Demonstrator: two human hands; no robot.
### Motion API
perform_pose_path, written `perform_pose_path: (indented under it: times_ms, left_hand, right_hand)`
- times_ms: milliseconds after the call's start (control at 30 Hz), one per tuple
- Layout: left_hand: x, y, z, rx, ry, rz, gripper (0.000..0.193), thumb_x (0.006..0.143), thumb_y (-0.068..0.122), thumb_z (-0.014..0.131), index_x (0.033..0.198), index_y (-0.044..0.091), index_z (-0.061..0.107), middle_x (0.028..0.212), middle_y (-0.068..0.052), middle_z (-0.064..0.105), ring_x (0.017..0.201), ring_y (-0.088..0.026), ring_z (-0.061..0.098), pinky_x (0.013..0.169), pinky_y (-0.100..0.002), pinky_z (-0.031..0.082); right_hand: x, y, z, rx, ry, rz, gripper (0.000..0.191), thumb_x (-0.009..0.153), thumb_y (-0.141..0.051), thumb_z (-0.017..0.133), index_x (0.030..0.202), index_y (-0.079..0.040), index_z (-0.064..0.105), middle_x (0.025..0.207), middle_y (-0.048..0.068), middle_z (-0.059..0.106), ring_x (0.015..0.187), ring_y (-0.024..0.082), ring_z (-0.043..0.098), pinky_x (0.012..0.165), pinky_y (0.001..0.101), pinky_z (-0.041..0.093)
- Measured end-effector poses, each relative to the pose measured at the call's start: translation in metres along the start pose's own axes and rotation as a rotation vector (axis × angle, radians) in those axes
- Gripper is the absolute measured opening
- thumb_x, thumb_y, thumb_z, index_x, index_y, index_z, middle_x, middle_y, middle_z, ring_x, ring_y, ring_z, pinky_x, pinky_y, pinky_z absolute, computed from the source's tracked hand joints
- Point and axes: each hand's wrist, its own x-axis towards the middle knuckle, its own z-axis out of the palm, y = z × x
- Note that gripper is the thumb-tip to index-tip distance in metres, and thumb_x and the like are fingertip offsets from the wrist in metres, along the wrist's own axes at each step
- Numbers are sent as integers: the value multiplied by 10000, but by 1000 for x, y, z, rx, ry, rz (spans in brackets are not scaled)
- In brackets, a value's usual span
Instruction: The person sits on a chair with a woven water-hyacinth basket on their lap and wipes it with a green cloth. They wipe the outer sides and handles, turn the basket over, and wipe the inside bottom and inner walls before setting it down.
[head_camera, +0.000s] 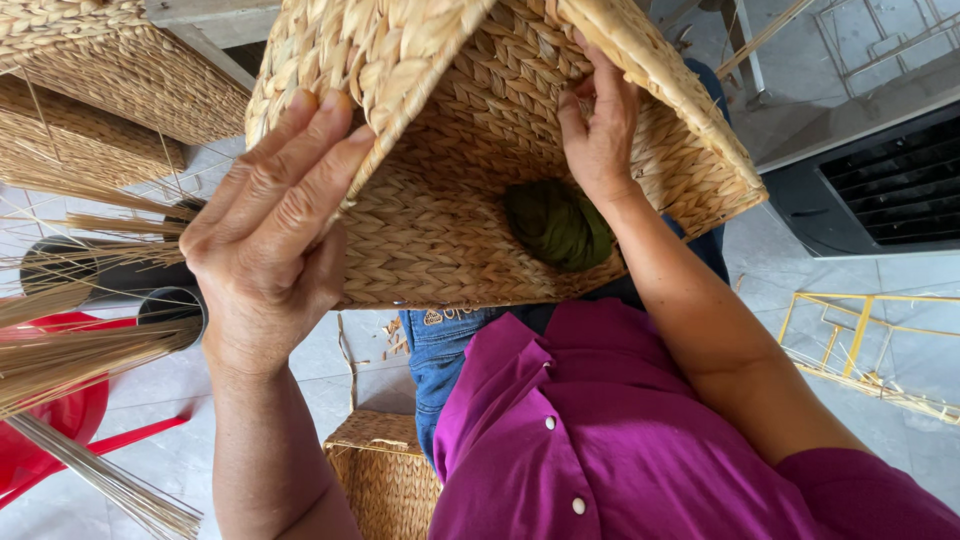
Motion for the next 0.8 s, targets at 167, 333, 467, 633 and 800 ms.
perform_pose_path:
  times_ms: [167,333,467,633,800]
  left_hand:
    - [-2,-3,2,74,-9,-15,616,777,-171,677,1343,72,686,1390,-126,668,1345,-321,638,1165,-407,527]
    - [-42,-20,16,361,107,-106,708,912,211,809,1551,115,518,1634,-129,397,1534,-321,424,1285,-562,368]
    - [-112,-32,65,194,675,-271,954,901,578,703,1660,208,258,1714,-47,202,1579,-258,266,1308,-485,307]
    - [-199,-20,177,-596,493,-776,1087,921,310,793,1657,-12,60,1739,-187,154,1612,-286,175,1327,-432,152]
    - [-184,-15,226,-645,495,-692,109,1076,13,683,1170,-24,640,1006,-63,668,899,-146,600,840,-290,512]
  right_hand:
    - [-46,-3,-13,155,-138,-117,315,1045,-4,712,1297,-133,573,1313,25,596,1249,236,622,1032,384,582]
    - [-110,-14,-46,-328,-678,-185,471,854,-411,760,1250,-164,698,1415,116,547,1327,422,472,1104,596,357]
    - [-110,-9,-45,-275,-765,-156,613,810,-467,754,1317,-136,662,1447,151,521,1346,420,440,1120,602,316]
    - [-106,-2,-38,-177,-862,-129,597,759,-366,800,1279,-109,659,1329,145,572,1198,385,537,1013,495,450]
    - [-100,2,-30,-80,-854,93,380,888,-245,762,1235,-113,680,1150,162,616,1015,368,631,881,461,526]
